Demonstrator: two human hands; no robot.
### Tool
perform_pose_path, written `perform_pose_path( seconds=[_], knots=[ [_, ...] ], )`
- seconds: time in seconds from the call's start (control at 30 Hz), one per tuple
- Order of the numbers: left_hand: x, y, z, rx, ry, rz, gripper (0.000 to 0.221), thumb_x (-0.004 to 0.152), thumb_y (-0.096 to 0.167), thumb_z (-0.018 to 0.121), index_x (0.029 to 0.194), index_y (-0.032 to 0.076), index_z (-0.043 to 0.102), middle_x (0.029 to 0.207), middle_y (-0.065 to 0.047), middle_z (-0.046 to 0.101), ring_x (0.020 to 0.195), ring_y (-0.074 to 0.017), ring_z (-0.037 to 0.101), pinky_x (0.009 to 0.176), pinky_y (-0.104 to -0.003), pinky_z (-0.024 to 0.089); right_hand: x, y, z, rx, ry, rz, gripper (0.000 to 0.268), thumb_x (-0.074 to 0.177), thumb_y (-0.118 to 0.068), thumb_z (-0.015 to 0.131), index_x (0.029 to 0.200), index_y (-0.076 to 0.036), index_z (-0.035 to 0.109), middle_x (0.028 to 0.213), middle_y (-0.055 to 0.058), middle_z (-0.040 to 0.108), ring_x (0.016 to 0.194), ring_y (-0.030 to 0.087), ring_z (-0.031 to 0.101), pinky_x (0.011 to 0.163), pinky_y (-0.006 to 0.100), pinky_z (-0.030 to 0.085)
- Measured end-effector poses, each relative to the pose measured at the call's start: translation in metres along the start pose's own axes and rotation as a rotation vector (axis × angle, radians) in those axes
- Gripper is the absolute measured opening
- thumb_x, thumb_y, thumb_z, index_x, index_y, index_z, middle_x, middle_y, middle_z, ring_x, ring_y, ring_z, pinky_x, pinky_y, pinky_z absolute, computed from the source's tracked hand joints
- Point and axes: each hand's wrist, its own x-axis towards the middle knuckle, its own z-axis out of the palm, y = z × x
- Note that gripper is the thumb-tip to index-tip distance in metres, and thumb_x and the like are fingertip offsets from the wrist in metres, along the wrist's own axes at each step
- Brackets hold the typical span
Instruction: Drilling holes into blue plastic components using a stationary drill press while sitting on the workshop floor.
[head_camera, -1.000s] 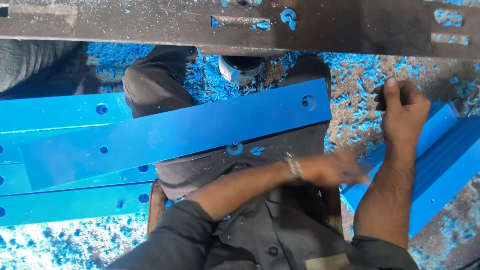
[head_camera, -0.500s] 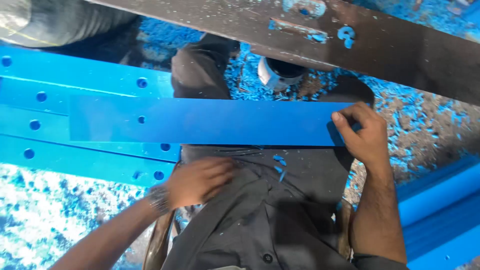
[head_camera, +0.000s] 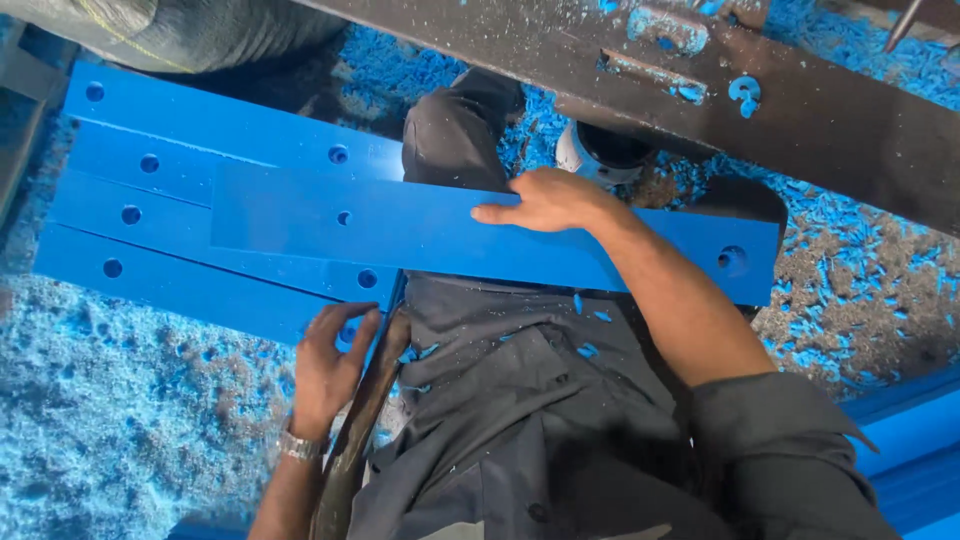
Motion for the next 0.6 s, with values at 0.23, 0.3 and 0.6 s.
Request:
perform_pose_path(
  seconds=[0.23,0.3,0.6],
  knots=[
    [0.02,0.048,-0.014,0.109,-0.185,0.224,0.026,0.086,0.026,0.075,0.104,0.008,0.074,0.098,-0.011,0.071,0.089,-0.0342,0.067,0.074,-0.043,0.053,-0.041,-0.035,-0.04,-0.086,0.252,-0.012,0.083,0.081,-0.082,0.056,0.078,-0.001,0.074,0.071,0.023,0.069,0.076,0.04,0.071,0.071,0.051,0.054],
    [0.026,0.064,-0.015,0.072,-0.111,0.357,0.025,0.087,0.024,0.075,0.104,0.006,0.073,0.1,-0.012,0.07,0.092,-0.0346,0.066,0.078,-0.044,0.052,-0.067,-0.052,-0.064,-0.066,0.286,0.019,0.078,0.081,-0.079,0.06,0.081,-0.003,0.075,0.068,0.022,0.068,0.072,0.038,0.071,0.069,0.05,0.054],
    [0.047,0.165,-0.002,-0.184,-0.101,0.686,0.052,0.091,0.028,0.078,0.133,0.004,0.059,0.127,-0.017,0.062,0.119,-0.0359,0.062,0.101,-0.043,0.051,-0.171,-0.063,-0.134,0.463,0.911,-0.374,0.053,0.102,-0.057,0.068,0.098,-0.004,0.07,0.08,0.001,0.06,0.074,0.009,0.051,0.064,0.029,0.041]
  ],
)
